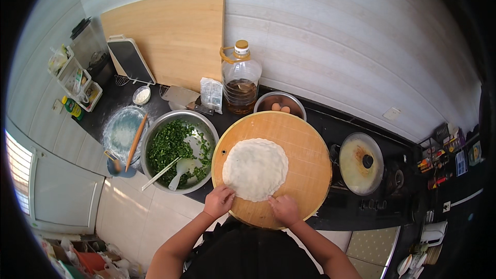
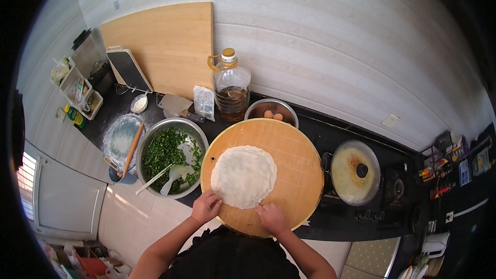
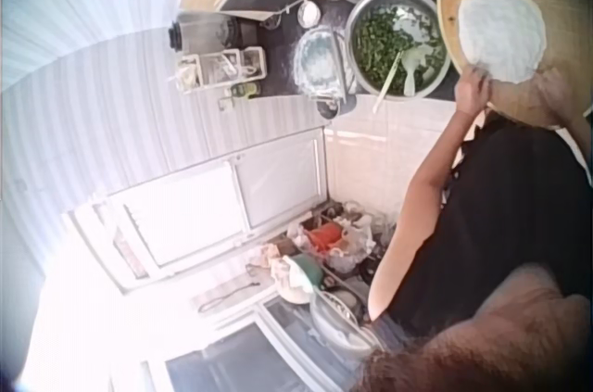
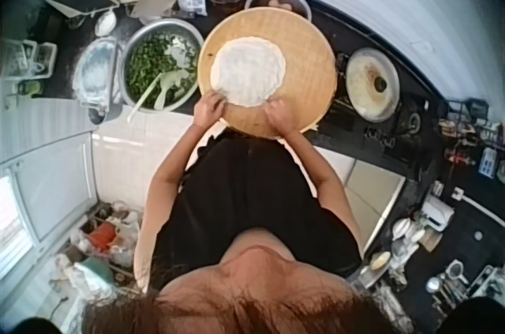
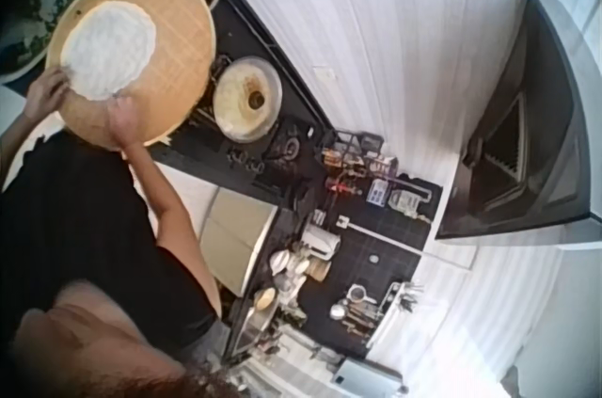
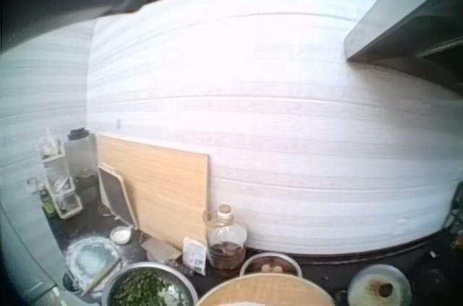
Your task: The person cracks an egg into a bowl of chopped green vegetables and mixes it. They then place a thin, round dough wrapper over the mixture on a wooden board and carefully pleat the edges to seal it. Finally, they use a wooden spatula to flip a cooking pancake in a pan on the stove.
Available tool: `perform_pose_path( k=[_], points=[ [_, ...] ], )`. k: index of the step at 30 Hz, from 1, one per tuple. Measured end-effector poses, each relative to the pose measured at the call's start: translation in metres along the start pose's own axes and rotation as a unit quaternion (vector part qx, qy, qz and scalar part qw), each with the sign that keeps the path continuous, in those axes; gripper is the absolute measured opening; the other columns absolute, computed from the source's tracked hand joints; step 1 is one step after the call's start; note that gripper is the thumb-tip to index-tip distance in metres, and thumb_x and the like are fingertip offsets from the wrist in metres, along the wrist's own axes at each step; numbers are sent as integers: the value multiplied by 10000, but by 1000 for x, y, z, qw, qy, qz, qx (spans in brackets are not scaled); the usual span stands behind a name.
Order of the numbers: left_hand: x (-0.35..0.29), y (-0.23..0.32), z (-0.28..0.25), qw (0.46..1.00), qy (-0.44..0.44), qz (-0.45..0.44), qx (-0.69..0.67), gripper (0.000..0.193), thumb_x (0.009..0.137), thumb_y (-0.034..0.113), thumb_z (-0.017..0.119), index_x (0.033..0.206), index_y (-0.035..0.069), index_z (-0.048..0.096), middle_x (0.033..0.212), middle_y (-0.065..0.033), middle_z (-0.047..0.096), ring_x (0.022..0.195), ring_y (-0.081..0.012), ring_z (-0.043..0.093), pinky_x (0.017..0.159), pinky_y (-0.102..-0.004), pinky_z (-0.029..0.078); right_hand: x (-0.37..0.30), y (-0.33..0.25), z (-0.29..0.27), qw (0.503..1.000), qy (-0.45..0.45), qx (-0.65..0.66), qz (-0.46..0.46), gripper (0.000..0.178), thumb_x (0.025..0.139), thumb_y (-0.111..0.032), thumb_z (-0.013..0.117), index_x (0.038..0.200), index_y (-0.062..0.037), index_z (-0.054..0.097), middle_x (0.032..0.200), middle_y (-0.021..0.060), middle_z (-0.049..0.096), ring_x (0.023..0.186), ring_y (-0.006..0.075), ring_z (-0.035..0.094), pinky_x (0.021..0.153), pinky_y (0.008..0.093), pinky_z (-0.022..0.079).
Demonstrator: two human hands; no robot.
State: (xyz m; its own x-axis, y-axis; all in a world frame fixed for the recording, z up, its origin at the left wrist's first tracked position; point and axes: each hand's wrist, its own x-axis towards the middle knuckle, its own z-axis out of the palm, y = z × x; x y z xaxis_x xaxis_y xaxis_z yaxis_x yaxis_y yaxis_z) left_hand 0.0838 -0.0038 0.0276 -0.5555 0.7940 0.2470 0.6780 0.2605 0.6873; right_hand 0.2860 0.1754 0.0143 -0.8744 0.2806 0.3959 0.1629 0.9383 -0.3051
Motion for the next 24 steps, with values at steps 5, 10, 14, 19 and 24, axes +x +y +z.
perform_pose_path(
  k=[5,10,14,19,24],
  points=[
    [1,-2,1,999,35,-7,9,88,771,95,645,856,86,663,849,-68,631,791,-277,625,659,-352,518,1,5,-5,1000,2,2,13,168,807,-161,651,960,-110,699,646,39,485,612,237,490,546,372,398],
    [1,-3,2,998,40,-38,7,96,772,89,639,865,79,663,865,-80,633,800,-283,622,673,-351,515,5,4,-13,999,-19,7,39,180,833,-187,621,977,-107,696,674,49,510,643,250,502,577,380,409],
    [3,-4,3,997,41,-60,9,94,786,95,625,871,80,663,849,-84,625,795,-284,617,673,-355,511,6,8,-13,997,-50,4,61,194,853,-208,596,990,-111,694,699,56,526,679,259,514,604,389,414],
    [3,-6,4,995,54,-82,6,85,808,101,604,875,80,653,830,-91,614,786,-290,609,662,-362,502,7,10,-13,995,-47,12,85,196,860,-215,587,989,-114,694,701,60,525,689,265,513,621,400,412],
    [4,-5,4,994,55,-97,-4,66,822,101,601,872,72,633,829,-100,611,775,-295,607,656,-367,498,7,18,-12,996,-33,9,83,200,849,-201,596,995,-111,697,700,62,526,690,269,510,619,398,412]
  ],
)
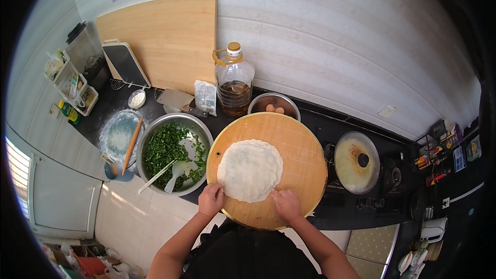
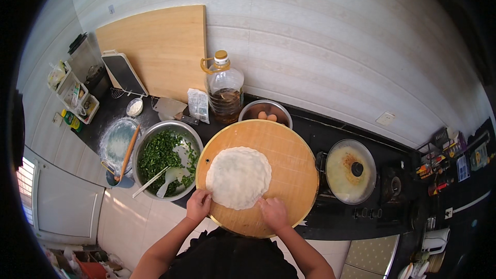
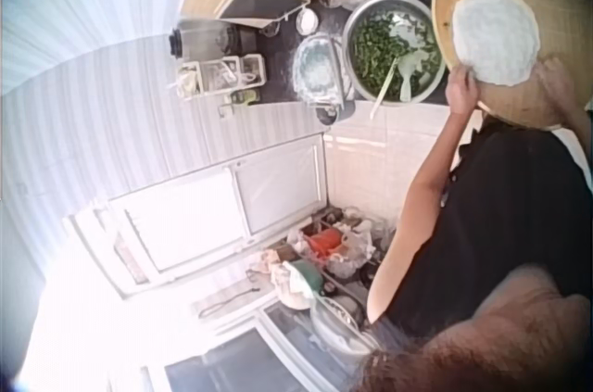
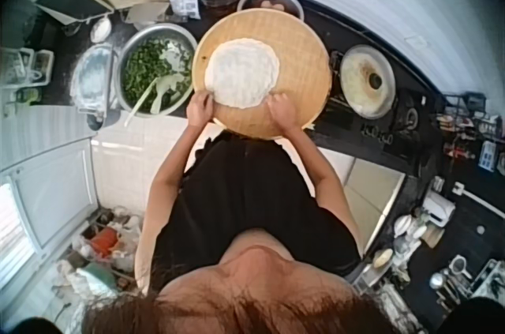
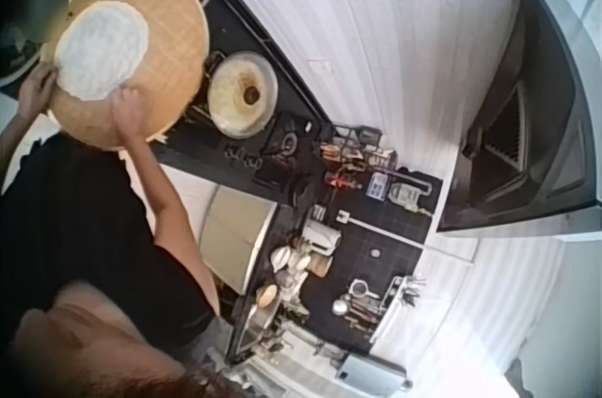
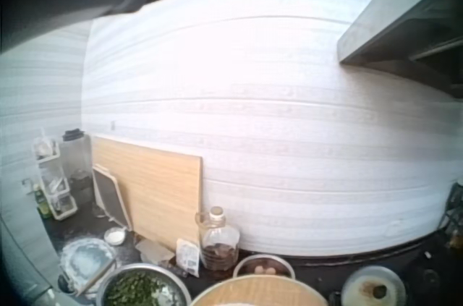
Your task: The person cracks an egg into a bowl of chopped green vegetables and mixes it. They then place a thin, round dough wrapper over the mixture on a wooden board and carefully pleat the edges to seal it. Finally, they use a wooden spatula to flip a cooking pancake in a pan on the stove.
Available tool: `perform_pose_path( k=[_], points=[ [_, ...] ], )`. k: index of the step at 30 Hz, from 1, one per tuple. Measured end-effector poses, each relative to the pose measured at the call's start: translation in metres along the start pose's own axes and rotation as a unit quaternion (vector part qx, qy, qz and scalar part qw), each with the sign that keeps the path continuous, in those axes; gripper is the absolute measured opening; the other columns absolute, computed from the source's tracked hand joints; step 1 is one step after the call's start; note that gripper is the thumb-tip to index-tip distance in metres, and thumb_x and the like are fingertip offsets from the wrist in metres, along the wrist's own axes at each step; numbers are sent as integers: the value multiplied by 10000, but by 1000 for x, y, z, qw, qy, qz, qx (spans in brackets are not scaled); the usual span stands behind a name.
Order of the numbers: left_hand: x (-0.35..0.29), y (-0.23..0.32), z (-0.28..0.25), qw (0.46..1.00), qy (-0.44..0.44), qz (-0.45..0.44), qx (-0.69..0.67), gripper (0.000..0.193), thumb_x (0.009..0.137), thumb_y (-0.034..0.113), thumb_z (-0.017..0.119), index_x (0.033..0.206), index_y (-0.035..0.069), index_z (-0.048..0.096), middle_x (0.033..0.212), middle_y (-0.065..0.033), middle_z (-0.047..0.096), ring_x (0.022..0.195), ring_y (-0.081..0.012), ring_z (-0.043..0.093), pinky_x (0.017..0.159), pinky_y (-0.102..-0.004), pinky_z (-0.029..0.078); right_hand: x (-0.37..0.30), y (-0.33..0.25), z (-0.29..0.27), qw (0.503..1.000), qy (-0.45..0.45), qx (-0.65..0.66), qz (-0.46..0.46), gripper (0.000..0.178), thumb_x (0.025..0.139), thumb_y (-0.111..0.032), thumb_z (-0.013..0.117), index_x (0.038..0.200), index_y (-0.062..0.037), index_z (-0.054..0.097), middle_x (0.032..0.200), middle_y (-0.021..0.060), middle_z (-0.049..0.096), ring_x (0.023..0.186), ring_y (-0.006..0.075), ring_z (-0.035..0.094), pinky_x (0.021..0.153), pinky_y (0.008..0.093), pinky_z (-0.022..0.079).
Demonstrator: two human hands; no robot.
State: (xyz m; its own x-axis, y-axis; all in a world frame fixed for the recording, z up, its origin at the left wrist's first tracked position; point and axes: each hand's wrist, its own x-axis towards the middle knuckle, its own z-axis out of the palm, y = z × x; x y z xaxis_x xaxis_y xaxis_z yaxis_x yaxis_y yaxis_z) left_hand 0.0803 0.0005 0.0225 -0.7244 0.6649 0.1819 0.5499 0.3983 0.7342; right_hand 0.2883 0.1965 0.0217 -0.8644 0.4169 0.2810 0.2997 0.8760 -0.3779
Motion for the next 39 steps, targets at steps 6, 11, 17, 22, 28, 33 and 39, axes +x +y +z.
perform_pose_path(
  k=[6,11,17,22,28,33,39],
  points=[
    [-2,-2,1,998,13,-49,-32,121,835,90,592,946,45,575,822,-119,611,724,-277,615,650,-355,497,3,4,-2,1000,2,-3,30,188,869,-204,571,991,-119,686,727,57,543,718,260,531,626,408,424],
    [0,-3,2,998,14,-54,-34,129,844,94,580,958,37,561,822,-121,612,706,-270,612,648,-348,495,7,10,-5,999,-17,-17,36,183,838,-165,605,978,-92,697,745,71,560,718,277,520,638,399,430],
    [3,-1,1,996,18,-82,-36,106,863,87,549,955,34,553,834,-124,608,716,-270,605,659,-351,490,14,10,-12,999,-11,-27,19,169,826,-160,628,958,-79,696,716,72,539,709,276,521,617,387,421],
    [5,-4,2,995,28,-89,-27,115,871,84,533,972,31,545,869,-136,608,769,-305,604,690,-367,487,15,17,-8,999,19,-8,45,168,825,-153,632,964,-85,697,711,71,543,702,280,522,618,396,423],
    [5,-7,6,994,43,-95,-16,143,868,73,525,1004,28,530,896,-155,602,825,-338,601,719,-388,483,22,24,-10,998,32,14,52,187,837,-151,619,991,-75,693,717,90,547,713,291,527,633,404,430],
    [9,-6,3,996,49,-71,21,192,852,38,523,1042,12,515,972,-171,556,890,-355,576,743,-400,479,32,30,-12,998,16,3,65,192,848,-153,602,998,-62,681,735,98,554,736,301,530,659,414,428],
    [11,-9,3,994,79,-63,41,294,826,-7,512,1119,-3,497,1127,-214,472,963,-389,542,804,-414,479,45,38,-14,998,0,2,62,199,868,-174,565,997,-60,666,719,96,522,748,298,528,669,421,427]
  ],
)
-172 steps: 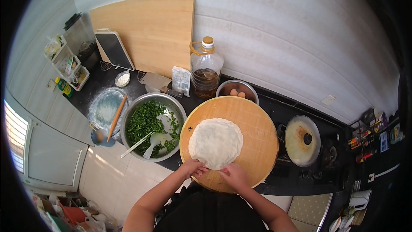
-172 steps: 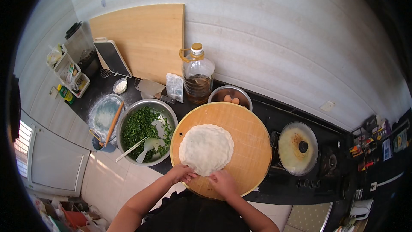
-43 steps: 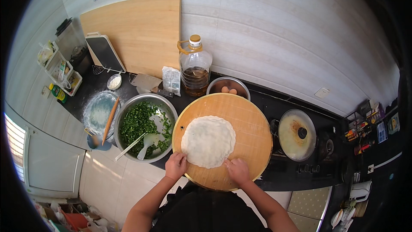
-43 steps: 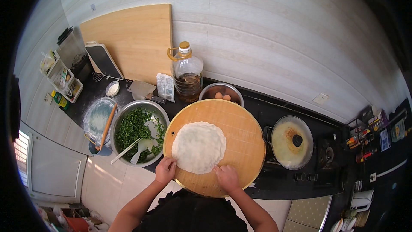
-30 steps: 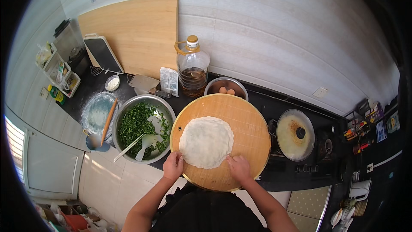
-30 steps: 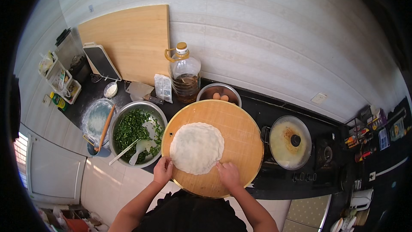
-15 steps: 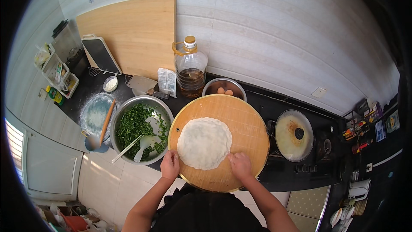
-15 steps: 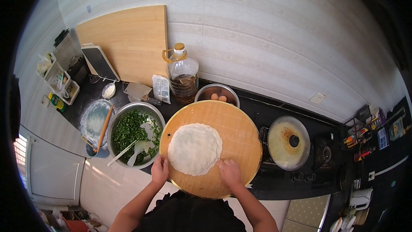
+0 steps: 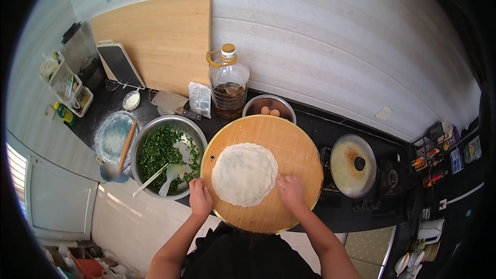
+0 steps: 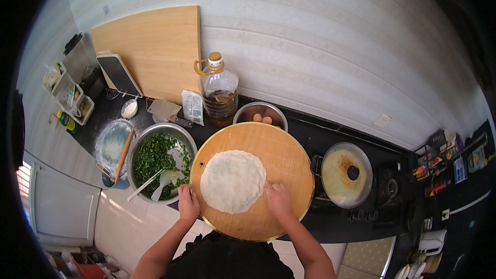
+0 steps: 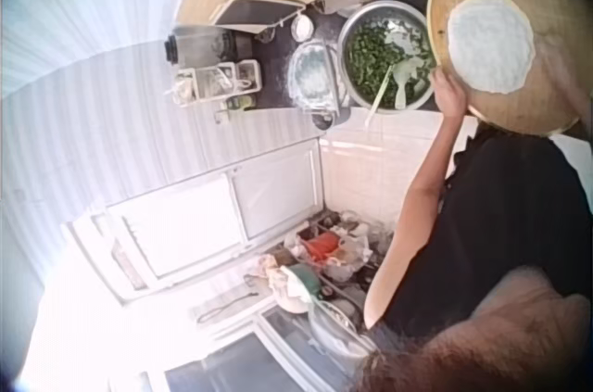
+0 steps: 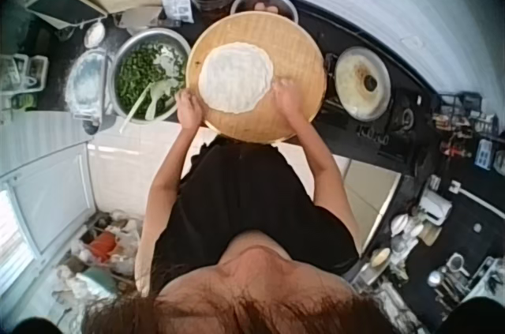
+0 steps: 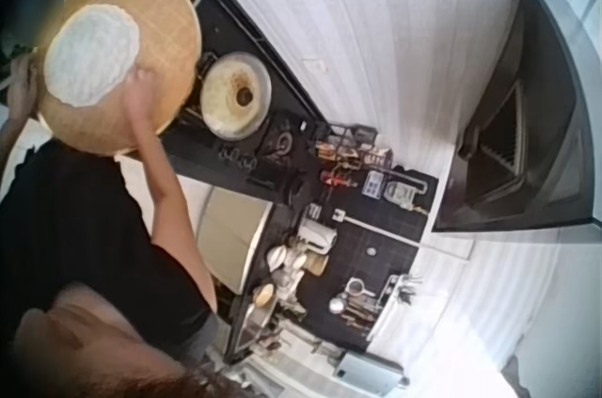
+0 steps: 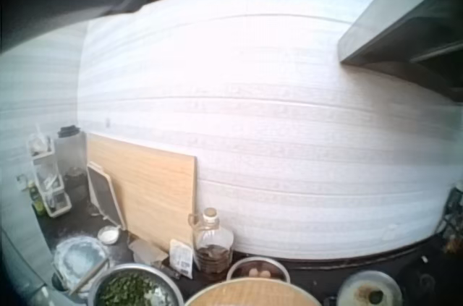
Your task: The person cracks an egg into a bowl of chopped green vegetables and mixes it. They then place a thin, round dough wrapper over the mixture on a wooden board and carefully pleat the edges to seal it. Finally, they use a wooden spatula to flip a cooking pancake in a pan on the stove.
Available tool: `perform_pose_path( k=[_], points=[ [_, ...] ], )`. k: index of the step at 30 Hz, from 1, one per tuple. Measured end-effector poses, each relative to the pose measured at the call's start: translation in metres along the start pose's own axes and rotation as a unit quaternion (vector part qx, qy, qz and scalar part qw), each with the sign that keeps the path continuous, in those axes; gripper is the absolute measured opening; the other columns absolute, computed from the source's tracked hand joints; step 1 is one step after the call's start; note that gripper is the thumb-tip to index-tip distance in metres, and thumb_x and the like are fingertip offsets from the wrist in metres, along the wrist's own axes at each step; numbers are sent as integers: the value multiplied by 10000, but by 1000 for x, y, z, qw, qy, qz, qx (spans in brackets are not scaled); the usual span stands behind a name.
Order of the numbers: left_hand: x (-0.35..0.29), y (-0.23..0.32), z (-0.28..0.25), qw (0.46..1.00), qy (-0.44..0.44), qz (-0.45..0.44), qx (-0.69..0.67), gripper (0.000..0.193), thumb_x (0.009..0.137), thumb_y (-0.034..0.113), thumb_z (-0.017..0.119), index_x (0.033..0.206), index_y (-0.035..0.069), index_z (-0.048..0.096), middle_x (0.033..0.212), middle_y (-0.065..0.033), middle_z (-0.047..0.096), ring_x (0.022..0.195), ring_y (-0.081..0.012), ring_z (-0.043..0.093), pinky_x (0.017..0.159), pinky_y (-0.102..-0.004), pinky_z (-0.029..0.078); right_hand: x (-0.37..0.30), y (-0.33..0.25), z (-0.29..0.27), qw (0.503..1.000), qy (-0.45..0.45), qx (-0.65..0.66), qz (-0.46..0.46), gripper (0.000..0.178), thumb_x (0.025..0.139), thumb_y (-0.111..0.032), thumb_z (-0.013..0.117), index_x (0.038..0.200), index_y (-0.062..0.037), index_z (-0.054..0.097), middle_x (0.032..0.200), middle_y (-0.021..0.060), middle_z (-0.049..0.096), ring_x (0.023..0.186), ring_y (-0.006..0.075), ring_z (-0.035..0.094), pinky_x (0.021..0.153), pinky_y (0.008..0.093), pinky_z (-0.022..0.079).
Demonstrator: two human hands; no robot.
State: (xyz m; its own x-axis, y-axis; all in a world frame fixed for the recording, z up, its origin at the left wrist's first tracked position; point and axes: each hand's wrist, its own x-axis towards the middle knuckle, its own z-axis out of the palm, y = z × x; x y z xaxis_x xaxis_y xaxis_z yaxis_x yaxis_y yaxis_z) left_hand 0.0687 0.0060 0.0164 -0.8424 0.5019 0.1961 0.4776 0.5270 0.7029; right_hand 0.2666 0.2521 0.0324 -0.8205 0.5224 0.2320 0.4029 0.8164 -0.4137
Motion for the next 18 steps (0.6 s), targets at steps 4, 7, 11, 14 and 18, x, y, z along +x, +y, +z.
perform_pose_path(
  k=[4,7,11,14,18],
  points=[
    [3,-1,0,1000,-17,-12,7,361,821,-24,509,1179,3,474,1176,-223,453,1036,-404,513,859,-418,466,11,2,-2,1000,20,-17,-12,171,866,-161,560,957,-62,665,719,92,528,752,296,530,672,420,425],
    [3,0,-2,999,-30,-30,3,399,820,-31,508,1214,8,457,1196,-223,446,1061,-408,502,877,-421,460,19,7,2,998,0,-60,-34,157,861,-155,564,941,-65,665,711,92,526,744,296,531,669,420,423],
    [4,4,-3,999,-30,-32,10,418,822,-33,504,1234,10,446,1210,-224,437,1063,-409,501,878,-422,461,31,9,2,997,54,-14,-48,106,849,-116,575,814,-66,663,669,104,515,708,312,532,637,429,419],
    [5,5,-1,999,-29,-39,12,422,824,-33,500,1240,10,440,1217,-227,432,1068,-411,498,879,-423,461,40,13,6,996,37,-54,-69,113,853,-103,559,803,-61,652,664,110,518,701,317,538,630,433,417],
    [5,4,0,998,-31,-51,5,420,826,-31,495,1241,7,442,1229,-234,428,1066,-419,501,882,-423,464,50,11,3,997,22,-41,-62,143,873,-127,541,805,-68,651,671,119,525,703,321,541,616,439,415]
  ],
)
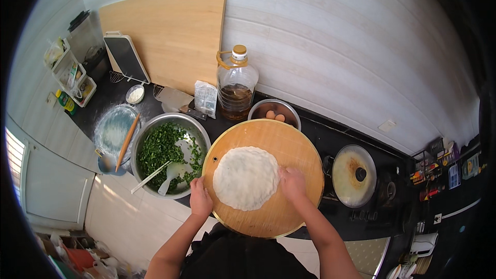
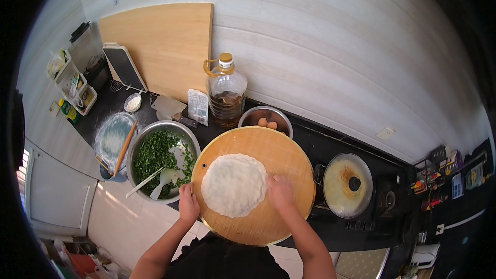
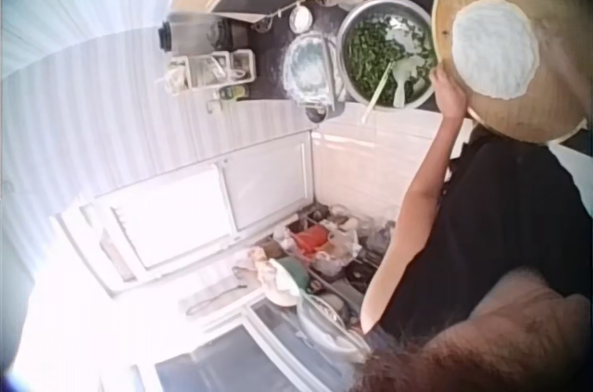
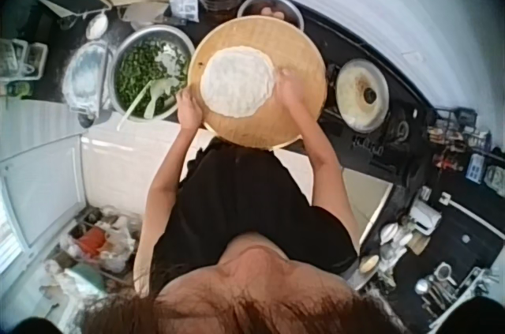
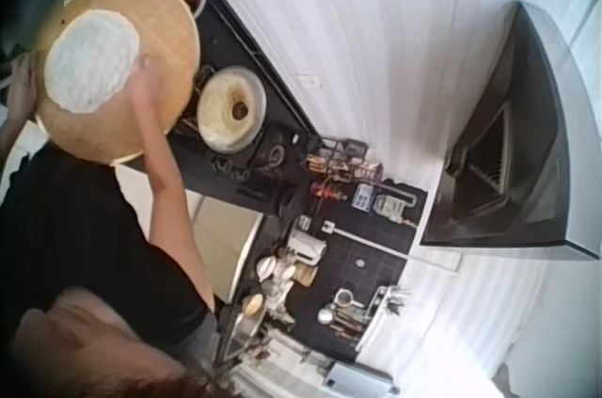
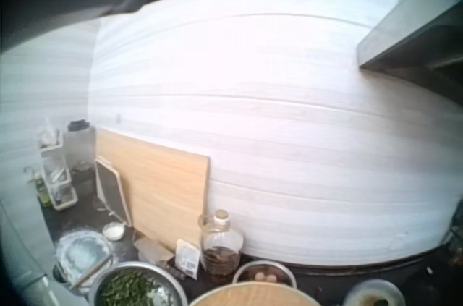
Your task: The person cracks an egg into a bowl of chopped green vegetables and mixes it. They then place a thin, round dough wrapper over the mixture on a wooden board and carefully pleat the edges to seal it. Finally, they use a wooden spatula to flip a cooking pancake in a pan on the stove.
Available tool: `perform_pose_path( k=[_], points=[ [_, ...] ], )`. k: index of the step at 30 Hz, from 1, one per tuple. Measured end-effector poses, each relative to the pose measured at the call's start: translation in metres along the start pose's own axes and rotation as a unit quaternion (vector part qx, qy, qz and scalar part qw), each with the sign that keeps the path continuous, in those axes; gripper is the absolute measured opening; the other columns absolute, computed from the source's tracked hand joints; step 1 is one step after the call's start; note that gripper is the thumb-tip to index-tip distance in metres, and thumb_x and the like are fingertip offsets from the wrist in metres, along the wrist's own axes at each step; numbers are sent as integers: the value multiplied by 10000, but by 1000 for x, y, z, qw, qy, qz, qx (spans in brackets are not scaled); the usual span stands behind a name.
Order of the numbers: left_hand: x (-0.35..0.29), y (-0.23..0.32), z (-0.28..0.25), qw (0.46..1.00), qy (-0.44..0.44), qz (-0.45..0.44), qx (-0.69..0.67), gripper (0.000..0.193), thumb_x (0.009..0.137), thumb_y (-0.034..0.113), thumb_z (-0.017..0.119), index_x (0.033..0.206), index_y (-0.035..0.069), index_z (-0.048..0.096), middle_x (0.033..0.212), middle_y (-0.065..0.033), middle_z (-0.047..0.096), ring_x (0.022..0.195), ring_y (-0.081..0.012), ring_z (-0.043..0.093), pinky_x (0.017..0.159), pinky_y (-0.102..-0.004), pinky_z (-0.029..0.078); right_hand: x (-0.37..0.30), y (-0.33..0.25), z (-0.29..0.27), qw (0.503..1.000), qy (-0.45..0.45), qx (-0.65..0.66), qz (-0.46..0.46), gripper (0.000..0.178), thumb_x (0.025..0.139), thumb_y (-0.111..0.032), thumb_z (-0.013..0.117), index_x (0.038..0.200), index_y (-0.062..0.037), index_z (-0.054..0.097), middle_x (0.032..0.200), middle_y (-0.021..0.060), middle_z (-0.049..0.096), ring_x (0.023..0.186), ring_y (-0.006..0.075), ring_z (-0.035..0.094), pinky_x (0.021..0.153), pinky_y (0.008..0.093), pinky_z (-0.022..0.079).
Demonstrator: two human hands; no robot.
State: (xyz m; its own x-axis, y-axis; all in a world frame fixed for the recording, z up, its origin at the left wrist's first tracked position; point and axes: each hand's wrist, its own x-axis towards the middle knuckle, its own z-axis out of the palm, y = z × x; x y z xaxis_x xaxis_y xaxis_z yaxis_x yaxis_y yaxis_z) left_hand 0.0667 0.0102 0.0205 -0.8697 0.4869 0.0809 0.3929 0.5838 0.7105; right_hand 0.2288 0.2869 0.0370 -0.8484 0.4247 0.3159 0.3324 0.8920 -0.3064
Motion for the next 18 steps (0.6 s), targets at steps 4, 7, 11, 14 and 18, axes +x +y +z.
perform_pose_path(
  k=[4,7,11,14,18],
  points=[
    [1,0,1,1000,2,-1,-1,411,826,-27,489,1234,0,454,1240,-243,425,1053,-424,514,876,-422,468,7,9,12,1000,-3,-15,-10,176,890,-153,527,788,-77,649,664,126,524,690,328,539,605,444,413],
    [1,3,-1,1000,-4,-4,-2,404,824,-27,487,1227,-5,463,1239,-247,425,1043,-426,520,865,-423,474,21,7,9,999,-30,-24,-8,172,894,-161,523,813,-85,655,661,125,531,688,328,546,605,445,413],
    [0,0,0,1000,6,5,-6,406,818,-30,486,1223,-6,468,1227,-246,430,1024,-425,526,849,-424,479,31,6,9,997,-65,-42,-4,155,885,-155,526,860,-86,662,665,126,542,687,328,557,608,447,418],
    [-1,1,1,1000,12,3,-7,407,812,-37,484,1218,-8,473,1217,-242,433,1003,-421,535,838,-422,481,41,8,9,997,-67,-30,-18,149,867,-128,523,928,-65,643,740,107,580,781,301,582,680,430,445],
    [0,3,0,1000,0,-13,-25,407,806,-47,478,1212,-12,482,1209,-240,436,981,-411,545,824,-419,483,45,16,22,995,-75,-57,-36,146,853,-124,533,922,-62,644,738,107,585,762,304,584,668,430,450]
  ],
)
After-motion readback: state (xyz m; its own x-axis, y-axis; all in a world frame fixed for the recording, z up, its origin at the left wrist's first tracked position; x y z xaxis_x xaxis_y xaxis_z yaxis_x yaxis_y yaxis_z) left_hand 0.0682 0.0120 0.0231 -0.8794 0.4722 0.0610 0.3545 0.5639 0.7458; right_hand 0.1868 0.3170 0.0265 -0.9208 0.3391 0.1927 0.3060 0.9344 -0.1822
